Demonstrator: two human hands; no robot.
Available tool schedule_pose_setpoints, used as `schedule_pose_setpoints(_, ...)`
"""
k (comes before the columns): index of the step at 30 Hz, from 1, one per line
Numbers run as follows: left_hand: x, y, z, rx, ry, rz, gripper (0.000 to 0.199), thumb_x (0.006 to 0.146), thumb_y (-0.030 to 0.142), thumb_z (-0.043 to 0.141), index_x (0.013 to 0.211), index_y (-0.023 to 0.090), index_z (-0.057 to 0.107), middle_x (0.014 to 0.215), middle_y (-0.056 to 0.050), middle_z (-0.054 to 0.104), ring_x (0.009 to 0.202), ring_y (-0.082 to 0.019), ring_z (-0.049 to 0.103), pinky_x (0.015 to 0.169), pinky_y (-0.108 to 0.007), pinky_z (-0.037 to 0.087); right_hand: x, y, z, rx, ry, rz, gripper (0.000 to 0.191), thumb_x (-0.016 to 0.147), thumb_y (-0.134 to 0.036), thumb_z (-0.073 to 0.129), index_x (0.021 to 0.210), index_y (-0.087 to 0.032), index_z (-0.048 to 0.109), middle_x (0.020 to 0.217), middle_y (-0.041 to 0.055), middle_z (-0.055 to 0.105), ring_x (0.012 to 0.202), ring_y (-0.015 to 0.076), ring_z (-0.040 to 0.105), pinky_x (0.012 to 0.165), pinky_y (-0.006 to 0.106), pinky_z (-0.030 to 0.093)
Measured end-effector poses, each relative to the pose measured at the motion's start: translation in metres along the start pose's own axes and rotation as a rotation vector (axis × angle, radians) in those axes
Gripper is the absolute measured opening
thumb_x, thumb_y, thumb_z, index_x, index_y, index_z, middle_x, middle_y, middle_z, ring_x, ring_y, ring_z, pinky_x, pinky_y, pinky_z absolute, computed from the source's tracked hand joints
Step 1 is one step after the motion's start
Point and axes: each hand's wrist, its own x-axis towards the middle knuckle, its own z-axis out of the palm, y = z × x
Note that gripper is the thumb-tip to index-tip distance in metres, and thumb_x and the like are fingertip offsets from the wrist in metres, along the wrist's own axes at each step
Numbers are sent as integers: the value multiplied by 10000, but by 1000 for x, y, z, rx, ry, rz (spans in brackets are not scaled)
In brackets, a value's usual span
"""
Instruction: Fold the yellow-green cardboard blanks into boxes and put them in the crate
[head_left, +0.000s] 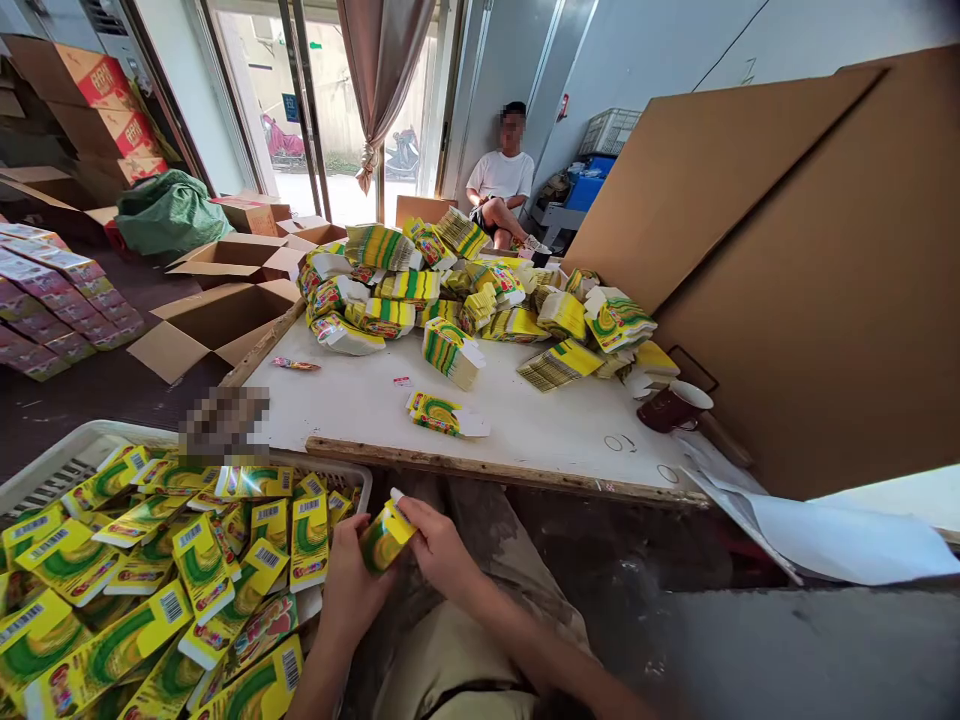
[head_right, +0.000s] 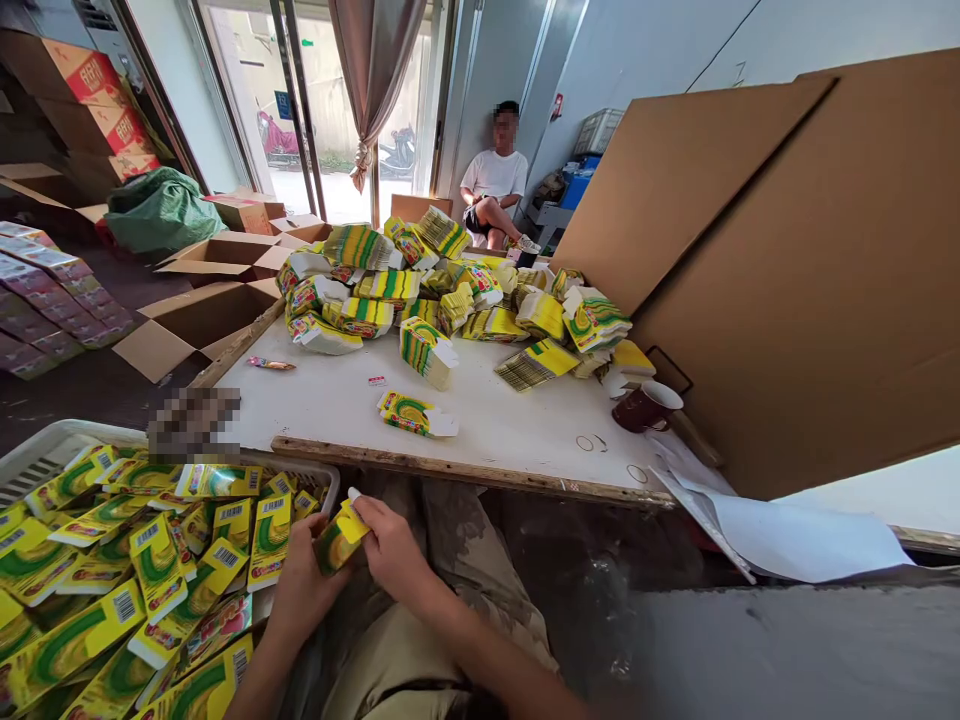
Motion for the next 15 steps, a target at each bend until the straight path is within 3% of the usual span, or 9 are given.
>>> schedule_pose_setpoints(4,5,4,-8,49,10,92,380,700,242,660,1066,192,570,1020,-85,634,950,-266,646,822,-434,558,-2,4,-8,-140,-180,-12,375,924,-205,550,1295,-183,599,1533,185,405,1342,282,514,1044,408,494)
schedule_pose_setpoints(7,4,6,-9,43,-28,109,377,733,268,669,1091,193,577,1028,-84,657,945,-254,666,814,-411,569,-2,5,-16,-184,-196,20,290,934,-235,562,1205,-194,656,1450,184,491,1236,273,601,995,394,519)
schedule_pose_setpoints(10,3,6,-8,38,-59,79,501,733,320,701,1186,179,539,1051,-90,676,941,-254,688,794,-399,582,1,7,-24,-195,-227,-8,225,936,-260,572,1120,-204,688,1329,148,559,1118,230,645,957,361,528)
schedule_pose_setpoints(15,3,3,-10,58,-78,100,508,734,351,725,1183,189,550,1115,-101,686,995,-264,691,839,-417,582,2,8,-28,-230,-293,-23,331,873,-307,676,1191,-219,656,1346,154,506,1112,250,618,973,403,515)
